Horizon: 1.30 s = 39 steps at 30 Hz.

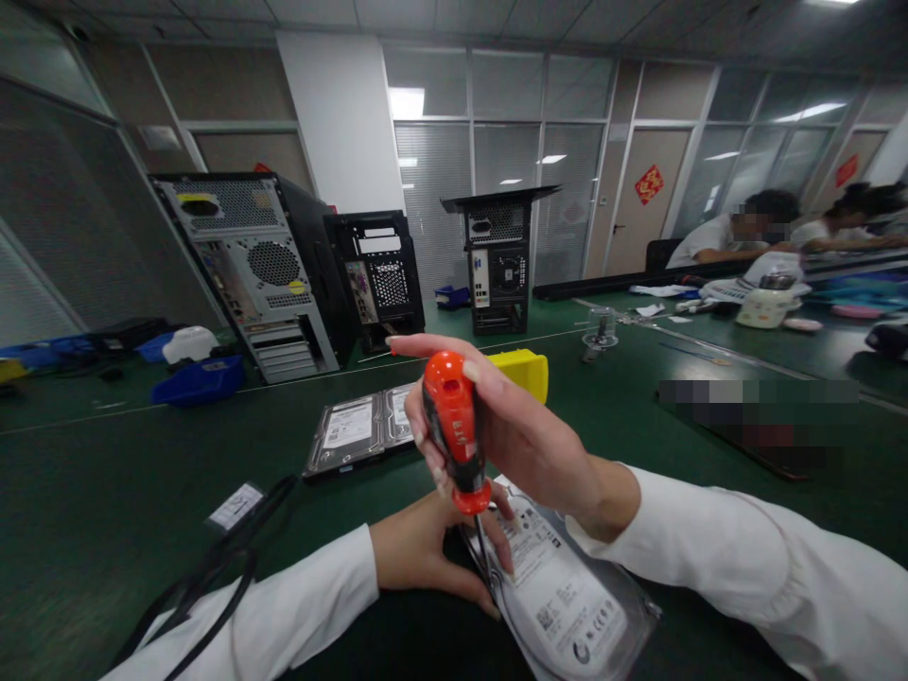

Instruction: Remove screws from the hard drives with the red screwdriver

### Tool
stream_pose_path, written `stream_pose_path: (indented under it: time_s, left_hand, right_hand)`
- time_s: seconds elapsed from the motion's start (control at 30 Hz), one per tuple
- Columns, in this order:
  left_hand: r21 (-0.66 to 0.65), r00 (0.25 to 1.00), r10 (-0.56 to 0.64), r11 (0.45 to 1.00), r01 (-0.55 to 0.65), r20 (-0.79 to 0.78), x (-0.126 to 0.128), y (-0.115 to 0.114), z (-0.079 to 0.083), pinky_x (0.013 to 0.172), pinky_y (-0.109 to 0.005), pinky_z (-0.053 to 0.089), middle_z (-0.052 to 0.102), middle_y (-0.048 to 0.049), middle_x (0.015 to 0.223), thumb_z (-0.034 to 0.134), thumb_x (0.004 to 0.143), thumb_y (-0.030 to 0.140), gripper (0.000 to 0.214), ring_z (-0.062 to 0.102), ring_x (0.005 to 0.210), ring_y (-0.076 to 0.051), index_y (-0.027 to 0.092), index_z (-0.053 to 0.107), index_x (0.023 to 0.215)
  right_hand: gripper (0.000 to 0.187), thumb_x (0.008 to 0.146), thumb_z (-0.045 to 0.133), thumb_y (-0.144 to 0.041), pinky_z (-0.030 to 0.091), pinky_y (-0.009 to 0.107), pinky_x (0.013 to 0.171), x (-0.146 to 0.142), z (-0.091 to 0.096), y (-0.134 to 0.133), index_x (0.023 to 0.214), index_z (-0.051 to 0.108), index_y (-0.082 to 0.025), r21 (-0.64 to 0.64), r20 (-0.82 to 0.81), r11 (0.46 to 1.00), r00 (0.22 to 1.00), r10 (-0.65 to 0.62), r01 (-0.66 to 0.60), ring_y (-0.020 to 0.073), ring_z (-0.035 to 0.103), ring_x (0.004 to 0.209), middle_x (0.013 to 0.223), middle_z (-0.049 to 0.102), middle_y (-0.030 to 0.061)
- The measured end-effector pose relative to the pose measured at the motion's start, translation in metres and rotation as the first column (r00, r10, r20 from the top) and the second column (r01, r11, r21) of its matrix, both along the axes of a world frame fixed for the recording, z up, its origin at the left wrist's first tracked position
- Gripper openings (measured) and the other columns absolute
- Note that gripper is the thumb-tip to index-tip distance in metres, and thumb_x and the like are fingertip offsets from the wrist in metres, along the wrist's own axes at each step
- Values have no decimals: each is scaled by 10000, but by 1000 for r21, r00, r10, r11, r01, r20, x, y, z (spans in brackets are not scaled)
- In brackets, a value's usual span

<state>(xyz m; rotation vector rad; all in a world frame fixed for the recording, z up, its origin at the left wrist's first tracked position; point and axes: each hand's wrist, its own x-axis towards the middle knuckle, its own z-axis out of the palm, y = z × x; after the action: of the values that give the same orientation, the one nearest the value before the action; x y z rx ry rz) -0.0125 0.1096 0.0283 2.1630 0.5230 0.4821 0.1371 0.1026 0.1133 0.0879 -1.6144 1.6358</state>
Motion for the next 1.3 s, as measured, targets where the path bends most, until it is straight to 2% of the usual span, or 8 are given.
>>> stream_pose_path:
  time_s: [0.23,0.43,0.57,0.67,0.8,1.0,1.17,1.3]
  left_hand:
    - [16,1000,14,1000,-14,-10,-2,0,-2,969,-329,381,536,-58,1167,804,628,414,342,506,1101,-251,191,713,871]
    - [28,1000,5,1000,-5,-6,-1,0,-1,977,-328,373,564,-56,1144,808,620,417,349,511,1101,-247,184,710,862]
    - [12,1000,2,1000,-2,-3,0,-1,0,995,-337,360,549,-57,1167,803,624,424,351,499,1113,-244,193,712,872]
    - [7,1000,2,1000,-2,-11,1,0,0,1003,-334,347,536,-59,1169,806,616,431,358,489,1118,-246,193,718,868]
    - [14,1000,15,1000,-14,-12,1,-1,1,993,-340,349,542,-54,1144,805,604,458,368,492,1101,-253,205,722,858]
    - [-13,1000,21,1000,-21,-3,1,-1,2,971,-340,365,564,-49,1161,818,596,424,362,512,1073,-249,204,717,865]
    - [-12,998,37,999,-37,-57,0,-1,1,979,-333,366,554,-60,1182,829,581,413,377,503,1096,-257,191,719,866]
    - [-22,998,40,999,-41,-46,2,-3,5,952,-321,388,577,-56,1168,819,594,422,365,527,1064,-250,186,719,854]
  right_hand:
    - [264,867,567,-311,475,202,620,-1,-2,5,1096,488,-207,17,4,997,998,-70,70,75,540,676,879,518,4]
    - [401,781,684,-211,466,171,552,1,-1,5,1022,372,-278,9,1,998,999,-55,55,49,539,591,853,547,-49]
    - [305,880,518,-403,436,188,525,1,0,5,1123,433,-238,20,-16,1000,1000,-24,24,59,494,560,796,495,-22]
    - [344,939,352,-423,437,205,554,-1,0,5,1115,504,-169,22,-31,1000,999,-14,14,70,492,587,801,475,7]
    - [278,917,434,-403,444,202,557,-3,-1,6,1051,514,-173,-2,-56,1000,998,-24,24,67,509,589,822,480,1]
    - [348,824,629,-308,420,175,503,-5,-6,5,979,322,-252,-127,-55,989,995,-87,80,47,493,531,837,522,-46]
    - [260,886,481,-441,426,178,489,-5,-2,5,904,424,-188,-158,-28,987,1000,-3,-1,77,495,534,670,508,-18]
    - [444,905,294,-566,396,169,457,-6,-3,4,974,505,-182,-202,-49,976,996,77,-85,68,464,558,763,474,3]
